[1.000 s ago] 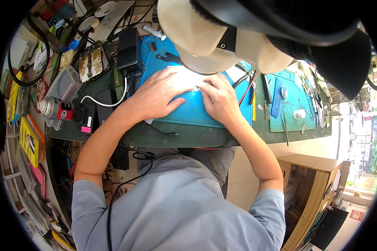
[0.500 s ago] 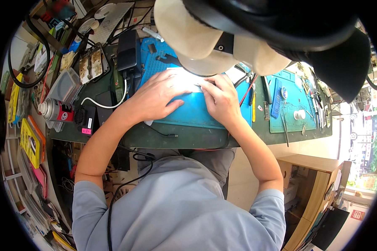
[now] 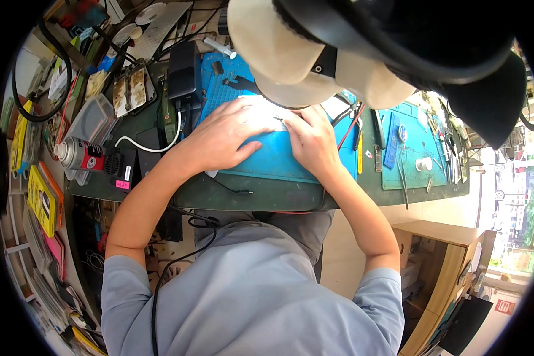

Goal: The person uses a utility knife to scrape a small black electronic component, then applies a substance from a small white container using tweezers. They then place the component on a blue mat and work on it under a microscope.

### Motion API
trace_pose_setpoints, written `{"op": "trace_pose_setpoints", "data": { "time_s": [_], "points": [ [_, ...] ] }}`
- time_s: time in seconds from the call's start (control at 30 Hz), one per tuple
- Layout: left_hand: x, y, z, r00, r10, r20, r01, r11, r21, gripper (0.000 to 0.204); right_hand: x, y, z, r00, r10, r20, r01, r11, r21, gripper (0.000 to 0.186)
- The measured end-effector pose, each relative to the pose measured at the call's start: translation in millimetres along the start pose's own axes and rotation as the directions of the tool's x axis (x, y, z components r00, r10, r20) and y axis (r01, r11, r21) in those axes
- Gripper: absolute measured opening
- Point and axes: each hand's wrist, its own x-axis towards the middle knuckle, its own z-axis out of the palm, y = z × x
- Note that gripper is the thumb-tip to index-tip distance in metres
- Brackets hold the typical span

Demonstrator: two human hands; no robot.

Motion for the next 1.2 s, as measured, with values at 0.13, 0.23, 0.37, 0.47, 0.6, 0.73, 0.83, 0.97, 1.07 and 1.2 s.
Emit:
{"op": "trace_pose_setpoints", "data": {
  "time_s": [0.13,0.23,0.37,0.47,0.6,0.73,0.83,0.97,1.07,1.2],
  "points": [
    [-0.2,0.5,-0.9,1.0,-0.009,0.011,0.009,1.0,0.015,0.042,-4.8,1.6,1.9,0.999,-0.006,0.042,0.006,1.0,-0.01,0.018],
    [-0.8,-0.5,0.2,1.0,-0.01,0.011,0.009,1.0,0.022,0.042,-2.8,-0.4,-0.2,0.999,-0.01,0.031,0.009,1.0,0.01,0.017],
    [-0.2,0.6,0.0,1.0,-0.007,0.008,0.006,1.0,0.021,0.042,-3.3,1.8,0.6,1.0,0.0,0.031,0.001,1.0,-0.006,0.018],
    [-0.4,0.0,0.2,1.0,-0.009,0.008,0.009,1.0,0.022,0.042,-3.5,-0.5,-0.4,0.999,-0.008,0.053,0.008,1.0,0.009,0.018],
    [-0.9,0.3,-0.1,1.0,-0.004,0.002,0.004,1.0,0.028,0.042,-3.7,-0.1,-0.1,1.0,0.015,0.016,-0.015,1.0,0.007,0.017],
    [-0.1,1.5,-1.8,1.0,-0.018,0.026,0.017,1.0,0.018,0.043,-1.7,1.6,0.6,1.0,-0.009,0.027,0.009,1.0,0.001,0.018],
    [-0.2,1.1,-2.3,0.999,-0.026,0.04,0.025,0.999,0.021,0.043,-3.0,-0.6,-0.5,1.0,0.002,0.031,-0.002,1.0,0.003,0.018],
    [-0.1,1.7,-1.8,1.0,-0.013,0.018,0.012,1.0,0.015,0.043,-3.2,1.7,0.9,1.0,0.003,0.01,-0.003,1.0,-0.018,0.018],
    [-0.6,1.0,-1.5,0.999,-0.019,0.03,0.019,0.999,0.026,0.043,-3.3,-1.3,-1.3,0.999,-0.01,0.038,0.01,1.0,0.001,0.019],
    [-0.9,0.7,-1.3,0.999,-0.016,0.033,0.015,1.0,0.026,0.043,-2.9,-1.3,-1.3,1.0,0.018,0.001,-0.018,1.0,0.001,0.019]
  ]
}}
